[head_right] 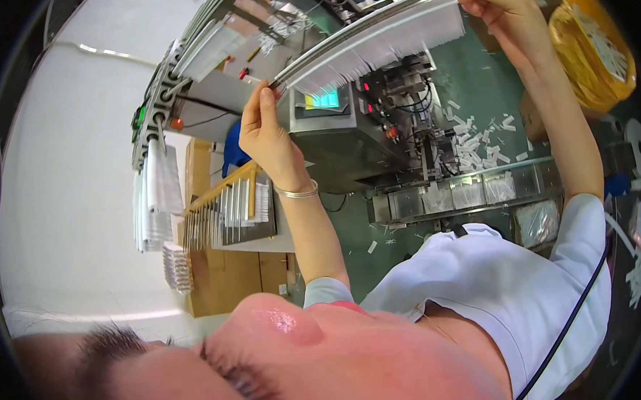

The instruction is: Picking plastic components from a rack and packaging them into bags on a production floor.

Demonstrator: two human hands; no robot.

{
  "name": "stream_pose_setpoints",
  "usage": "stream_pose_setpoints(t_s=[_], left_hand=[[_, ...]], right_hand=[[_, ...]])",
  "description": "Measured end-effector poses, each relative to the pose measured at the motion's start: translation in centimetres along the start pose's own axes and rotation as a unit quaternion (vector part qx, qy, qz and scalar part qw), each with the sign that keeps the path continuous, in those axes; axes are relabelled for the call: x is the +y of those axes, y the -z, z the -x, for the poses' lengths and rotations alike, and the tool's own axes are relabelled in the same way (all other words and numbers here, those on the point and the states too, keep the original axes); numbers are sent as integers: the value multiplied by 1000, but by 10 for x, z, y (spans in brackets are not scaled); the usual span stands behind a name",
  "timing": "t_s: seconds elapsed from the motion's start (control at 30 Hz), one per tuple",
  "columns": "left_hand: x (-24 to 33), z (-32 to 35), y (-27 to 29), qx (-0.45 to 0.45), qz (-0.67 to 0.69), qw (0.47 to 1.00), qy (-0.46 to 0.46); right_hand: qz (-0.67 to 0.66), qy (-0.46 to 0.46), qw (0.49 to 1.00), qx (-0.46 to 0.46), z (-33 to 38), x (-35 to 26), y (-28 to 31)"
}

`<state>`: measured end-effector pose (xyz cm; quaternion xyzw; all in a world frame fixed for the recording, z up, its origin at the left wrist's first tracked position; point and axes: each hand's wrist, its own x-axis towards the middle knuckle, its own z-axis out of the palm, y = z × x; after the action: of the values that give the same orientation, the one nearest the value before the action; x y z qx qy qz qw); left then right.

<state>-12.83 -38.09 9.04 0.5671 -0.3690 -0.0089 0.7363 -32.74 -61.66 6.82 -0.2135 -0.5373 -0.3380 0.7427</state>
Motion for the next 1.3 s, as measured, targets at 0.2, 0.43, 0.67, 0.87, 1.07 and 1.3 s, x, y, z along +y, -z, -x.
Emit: stream_pose_setpoints(t_s=[0.2, 0.43, 0.67, 0.87, 1.07, 1.3], left_hand=[[-4, -19, 37, 61, 58, 996, -8], [28, -56, 27, 54, -30, 990, -128], [24, -92, 32, 76, -101, 968, -215], [13, -93, 48, 108, -142, 964, -196], [4, -71, 48, 140, -53, 973, -174], [-2, -37, 59, 136, -38, 983, -119]], right_hand=[[508, -81, 795, 321, -33, 24, -57], [569, -10, 797, 202, -51, 35, -70], [731, 70, 672, -98, -81, 57, -93], [783, -41, 570, -246, -91, 70, -108], [806, -115, 521, -256, -109, 81, -127], [794, -117, 490, -340, -122, 125, -97]])
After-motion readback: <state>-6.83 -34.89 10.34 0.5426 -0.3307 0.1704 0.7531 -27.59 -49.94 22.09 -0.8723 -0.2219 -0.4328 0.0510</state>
